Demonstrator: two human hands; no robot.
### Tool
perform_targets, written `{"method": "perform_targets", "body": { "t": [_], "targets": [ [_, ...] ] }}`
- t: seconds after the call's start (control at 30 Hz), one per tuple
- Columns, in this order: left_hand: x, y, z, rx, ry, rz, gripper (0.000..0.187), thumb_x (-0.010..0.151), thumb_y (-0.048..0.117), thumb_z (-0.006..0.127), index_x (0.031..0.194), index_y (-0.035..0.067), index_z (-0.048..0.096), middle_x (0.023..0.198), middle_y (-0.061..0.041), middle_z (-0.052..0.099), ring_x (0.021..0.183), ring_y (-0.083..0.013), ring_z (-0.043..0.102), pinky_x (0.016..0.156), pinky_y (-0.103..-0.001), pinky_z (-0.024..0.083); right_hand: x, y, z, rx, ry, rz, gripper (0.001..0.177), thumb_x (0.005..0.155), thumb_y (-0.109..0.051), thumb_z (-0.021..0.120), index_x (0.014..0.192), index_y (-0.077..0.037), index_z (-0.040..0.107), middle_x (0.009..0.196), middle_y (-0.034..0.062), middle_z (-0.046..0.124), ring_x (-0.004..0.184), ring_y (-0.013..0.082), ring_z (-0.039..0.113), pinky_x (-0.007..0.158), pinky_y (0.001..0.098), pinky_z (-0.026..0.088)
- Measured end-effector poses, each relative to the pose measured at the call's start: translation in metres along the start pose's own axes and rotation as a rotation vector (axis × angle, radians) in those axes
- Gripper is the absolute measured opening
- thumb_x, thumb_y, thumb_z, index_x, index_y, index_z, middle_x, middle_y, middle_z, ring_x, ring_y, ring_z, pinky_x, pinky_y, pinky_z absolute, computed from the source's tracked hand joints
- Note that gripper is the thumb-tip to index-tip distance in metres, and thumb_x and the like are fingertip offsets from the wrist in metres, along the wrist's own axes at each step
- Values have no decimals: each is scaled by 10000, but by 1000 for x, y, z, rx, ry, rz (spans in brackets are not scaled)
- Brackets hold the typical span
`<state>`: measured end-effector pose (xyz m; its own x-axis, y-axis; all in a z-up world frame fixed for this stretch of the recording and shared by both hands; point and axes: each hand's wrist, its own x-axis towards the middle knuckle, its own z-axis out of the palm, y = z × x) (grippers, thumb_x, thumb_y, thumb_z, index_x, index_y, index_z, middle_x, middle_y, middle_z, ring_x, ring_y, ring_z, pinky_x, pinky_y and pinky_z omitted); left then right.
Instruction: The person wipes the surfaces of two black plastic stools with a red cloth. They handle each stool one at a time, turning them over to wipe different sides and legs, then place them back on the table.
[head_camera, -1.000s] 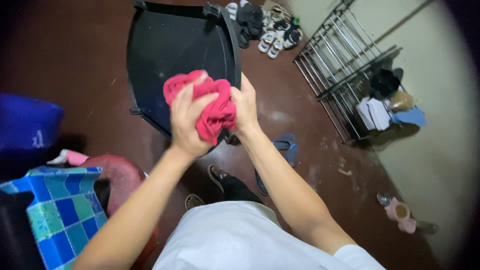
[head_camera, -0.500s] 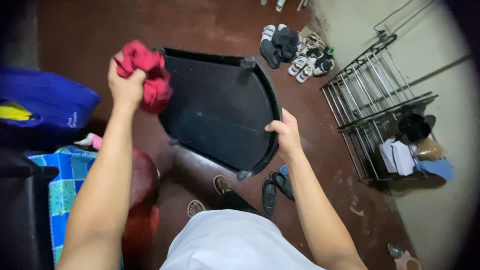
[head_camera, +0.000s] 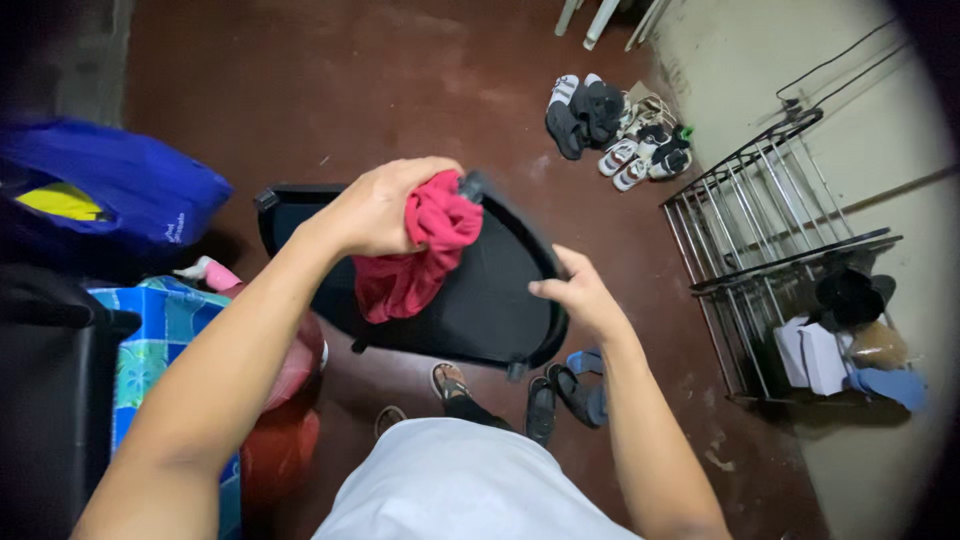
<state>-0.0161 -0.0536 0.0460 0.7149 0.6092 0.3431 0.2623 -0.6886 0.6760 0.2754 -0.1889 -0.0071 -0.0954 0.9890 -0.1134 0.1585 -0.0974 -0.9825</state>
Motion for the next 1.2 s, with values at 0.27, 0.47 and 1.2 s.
{"method": "perform_targets", "body": {
  "t": [0.27, 0.47, 1.2],
  "targets": [
    [-20, -25, 55, -107, 7, 172, 487, 695, 126, 834, 1156, 53, 695, 1126, -151, 742, 1059, -363, 683, 959, -433, 521, 7, -35, 54, -805, 186, -105, 352, 707, -210, 833, 1010, -90, 702, 956, 133, 696, 922, 340, 671, 800, 408, 526],
    [-31, -70, 21, -851, 484, -578, 377, 772, 79, 670, 1147, 71, 708, 1134, -48, 738, 1070, -227, 705, 942, -419, 583, 7, -10, 56, -699, 231, -58, 254, 733, -125, 741, 977, -96, 675, 927, 137, 678, 899, 329, 684, 788, 394, 532],
    [-23, -68, 72, 55, 743, 251, 362, 793, 334, 786, 968, 53, 641, 1031, -141, 668, 991, -349, 662, 885, -439, 525, -28, -8, 60, -675, 483, -281, 228, 660, -64, 702, 886, -78, 675, 817, 99, 653, 776, 304, 677, 692, 358, 523]
  ]
}}
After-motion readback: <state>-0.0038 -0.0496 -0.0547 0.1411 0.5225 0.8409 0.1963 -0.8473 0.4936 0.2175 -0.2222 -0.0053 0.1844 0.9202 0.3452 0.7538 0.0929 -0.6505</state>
